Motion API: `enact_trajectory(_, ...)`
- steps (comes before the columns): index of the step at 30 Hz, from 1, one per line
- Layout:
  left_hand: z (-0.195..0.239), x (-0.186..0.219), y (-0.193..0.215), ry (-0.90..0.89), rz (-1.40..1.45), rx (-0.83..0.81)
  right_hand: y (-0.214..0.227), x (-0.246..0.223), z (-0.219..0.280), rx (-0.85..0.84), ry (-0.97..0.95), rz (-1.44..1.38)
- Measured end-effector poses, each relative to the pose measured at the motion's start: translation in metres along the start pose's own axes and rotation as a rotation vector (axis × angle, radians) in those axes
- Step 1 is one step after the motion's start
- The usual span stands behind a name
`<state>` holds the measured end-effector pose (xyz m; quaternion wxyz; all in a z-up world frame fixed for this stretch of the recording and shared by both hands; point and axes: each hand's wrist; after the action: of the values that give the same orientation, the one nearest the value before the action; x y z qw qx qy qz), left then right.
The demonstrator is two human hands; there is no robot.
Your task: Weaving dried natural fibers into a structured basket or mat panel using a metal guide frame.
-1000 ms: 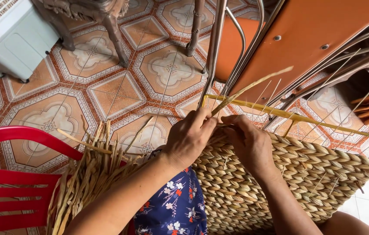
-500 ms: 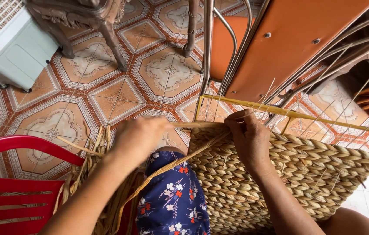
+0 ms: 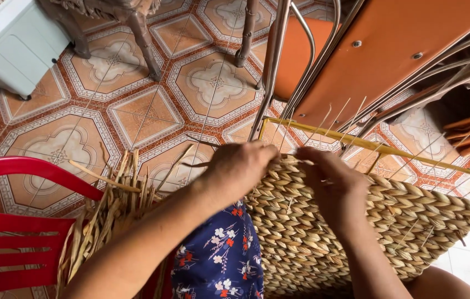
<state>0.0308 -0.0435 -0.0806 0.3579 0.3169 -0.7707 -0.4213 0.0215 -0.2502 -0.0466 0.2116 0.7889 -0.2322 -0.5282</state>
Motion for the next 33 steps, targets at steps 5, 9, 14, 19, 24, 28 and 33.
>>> enact_trajectory(5, -0.007, 0.010, 0.054, -0.126, 0.028, 0.190, -0.025, 0.005, -0.013, -0.076, 0.370, 0.136)
enact_trajectory(9, 0.002, 0.020, 0.029, -0.113, -0.019, 0.356, -0.034, 0.020, -0.019, -0.080, 0.276, 0.083)
enact_trajectory(14, -0.018, -0.002, -0.020, 0.218, 0.190, 0.037, -0.035, 0.028, -0.022, -0.035, 0.356, 0.089)
enact_trajectory(19, -0.012, -0.005, -0.017, -0.013, 0.406, 0.200, -0.026, 0.029, -0.026, -0.187, -0.081, -0.228)
enact_trajectory(24, 0.007, 0.016, 0.011, -0.343, 0.210, 0.435, -0.033, 0.016, -0.024, -0.199, -0.128, -0.161)
enact_trajectory(28, 0.018, 0.010, 0.009, -0.113, 0.128, 0.437, -0.040, 0.027, -0.020, -0.124, 0.305, 0.153)
enact_trajectory(33, 0.036, -0.038, -0.043, 0.182, 0.201, 0.247, -0.040, 0.015, -0.018, -0.166, 0.078, -0.005)
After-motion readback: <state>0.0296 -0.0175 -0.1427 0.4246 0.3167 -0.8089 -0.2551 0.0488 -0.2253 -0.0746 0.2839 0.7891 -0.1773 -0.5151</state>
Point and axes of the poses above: each hand's wrist, its own z-axis away from the middle knuckle, its own y-axis out of the back of the hand, x = y × z, and after that the axes turned 2 degrees about -y, right-handed
